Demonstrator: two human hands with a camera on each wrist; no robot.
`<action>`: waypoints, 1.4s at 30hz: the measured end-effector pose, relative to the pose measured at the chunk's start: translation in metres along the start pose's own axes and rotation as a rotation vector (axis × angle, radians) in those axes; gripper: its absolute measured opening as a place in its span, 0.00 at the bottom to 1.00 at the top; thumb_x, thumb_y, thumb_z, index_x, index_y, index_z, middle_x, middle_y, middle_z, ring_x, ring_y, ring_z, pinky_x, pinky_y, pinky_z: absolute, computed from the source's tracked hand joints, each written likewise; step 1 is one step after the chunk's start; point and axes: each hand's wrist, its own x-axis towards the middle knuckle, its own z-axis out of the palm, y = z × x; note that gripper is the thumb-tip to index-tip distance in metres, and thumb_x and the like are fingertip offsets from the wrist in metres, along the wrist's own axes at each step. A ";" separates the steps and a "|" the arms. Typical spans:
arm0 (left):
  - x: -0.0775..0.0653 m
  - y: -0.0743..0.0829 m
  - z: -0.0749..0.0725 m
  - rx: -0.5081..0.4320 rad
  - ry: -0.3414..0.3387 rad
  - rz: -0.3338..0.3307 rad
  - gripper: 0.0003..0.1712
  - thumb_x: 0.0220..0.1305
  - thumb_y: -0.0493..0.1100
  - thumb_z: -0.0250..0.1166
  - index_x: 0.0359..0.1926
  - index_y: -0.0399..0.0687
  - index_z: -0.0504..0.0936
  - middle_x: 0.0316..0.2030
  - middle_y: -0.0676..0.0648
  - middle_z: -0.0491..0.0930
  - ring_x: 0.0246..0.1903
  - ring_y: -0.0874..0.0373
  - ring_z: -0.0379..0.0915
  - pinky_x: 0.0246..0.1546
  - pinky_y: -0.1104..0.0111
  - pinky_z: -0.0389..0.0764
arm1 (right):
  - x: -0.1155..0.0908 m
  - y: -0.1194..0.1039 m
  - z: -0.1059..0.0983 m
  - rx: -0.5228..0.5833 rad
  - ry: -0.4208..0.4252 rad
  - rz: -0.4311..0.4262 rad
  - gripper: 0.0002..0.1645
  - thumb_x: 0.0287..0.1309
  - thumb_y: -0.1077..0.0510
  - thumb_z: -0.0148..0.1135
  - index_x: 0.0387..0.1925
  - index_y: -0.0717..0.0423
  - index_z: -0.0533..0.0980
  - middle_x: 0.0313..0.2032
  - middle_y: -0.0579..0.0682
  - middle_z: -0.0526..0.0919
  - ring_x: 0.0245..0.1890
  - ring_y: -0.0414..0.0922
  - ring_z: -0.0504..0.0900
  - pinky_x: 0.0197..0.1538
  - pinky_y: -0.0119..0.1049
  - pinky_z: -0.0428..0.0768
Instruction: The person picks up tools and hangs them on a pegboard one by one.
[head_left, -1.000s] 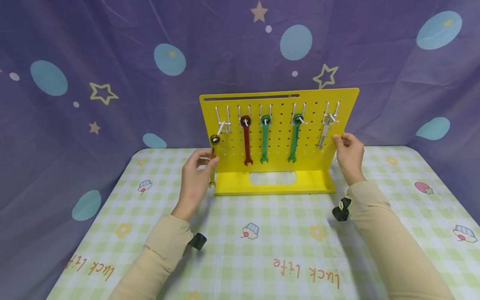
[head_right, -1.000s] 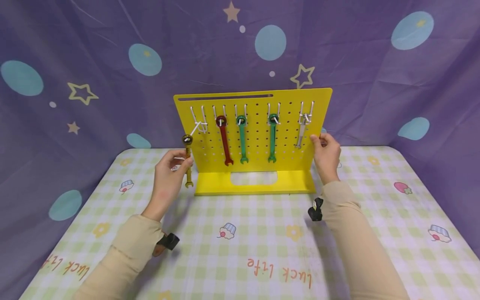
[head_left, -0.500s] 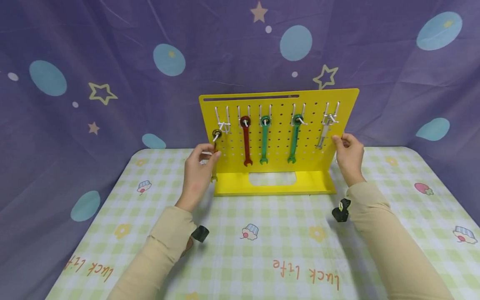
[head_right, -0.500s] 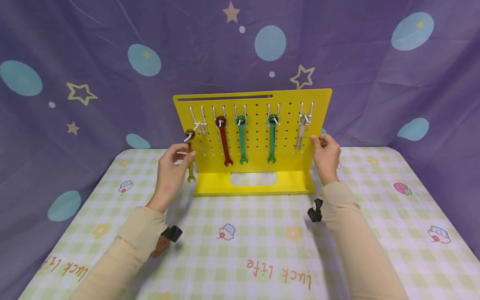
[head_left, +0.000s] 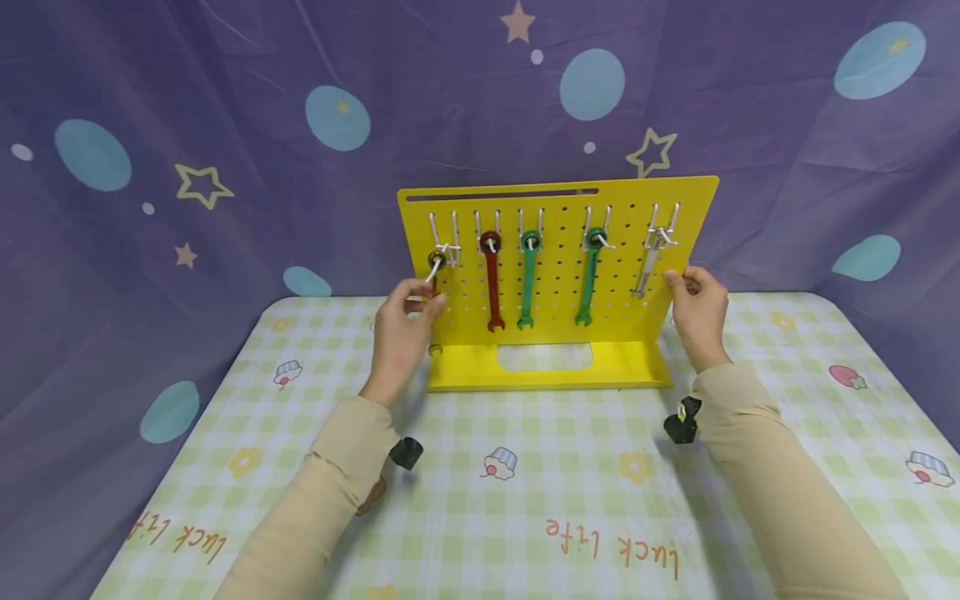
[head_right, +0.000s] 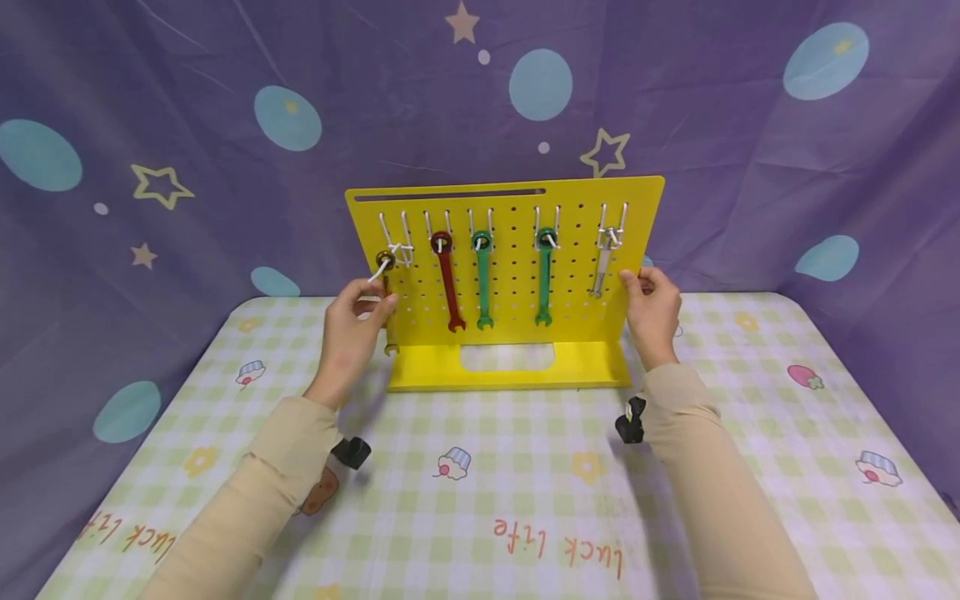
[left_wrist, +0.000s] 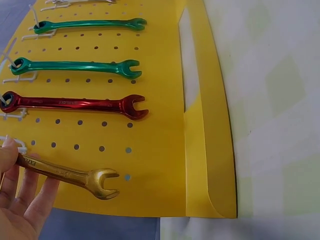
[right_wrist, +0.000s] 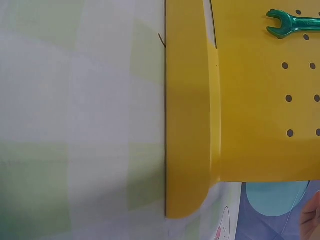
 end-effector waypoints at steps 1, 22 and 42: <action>0.001 0.000 0.000 0.002 -0.002 0.000 0.16 0.67 0.45 0.67 0.51 0.42 0.78 0.48 0.44 0.78 0.45 0.50 0.77 0.38 0.62 0.77 | 0.000 0.000 0.000 0.001 0.002 -0.003 0.23 0.67 0.49 0.62 0.42 0.70 0.79 0.22 0.26 0.70 0.28 0.29 0.70 0.36 0.26 0.70; 0.019 -0.003 0.008 -0.002 -0.015 0.013 0.15 0.67 0.44 0.66 0.51 0.42 0.79 0.45 0.45 0.80 0.41 0.52 0.79 0.35 0.67 0.77 | -0.003 -0.002 0.000 -0.001 0.010 -0.008 0.23 0.67 0.49 0.62 0.43 0.69 0.80 0.24 0.28 0.71 0.28 0.29 0.71 0.36 0.26 0.70; 0.021 -0.019 0.018 0.035 -0.041 -0.057 0.19 0.70 0.48 0.63 0.53 0.39 0.78 0.48 0.41 0.80 0.48 0.47 0.74 0.49 0.59 0.76 | -0.002 -0.005 -0.003 -0.024 -0.017 0.031 0.26 0.66 0.45 0.61 0.45 0.67 0.79 0.27 0.30 0.74 0.30 0.29 0.72 0.39 0.25 0.70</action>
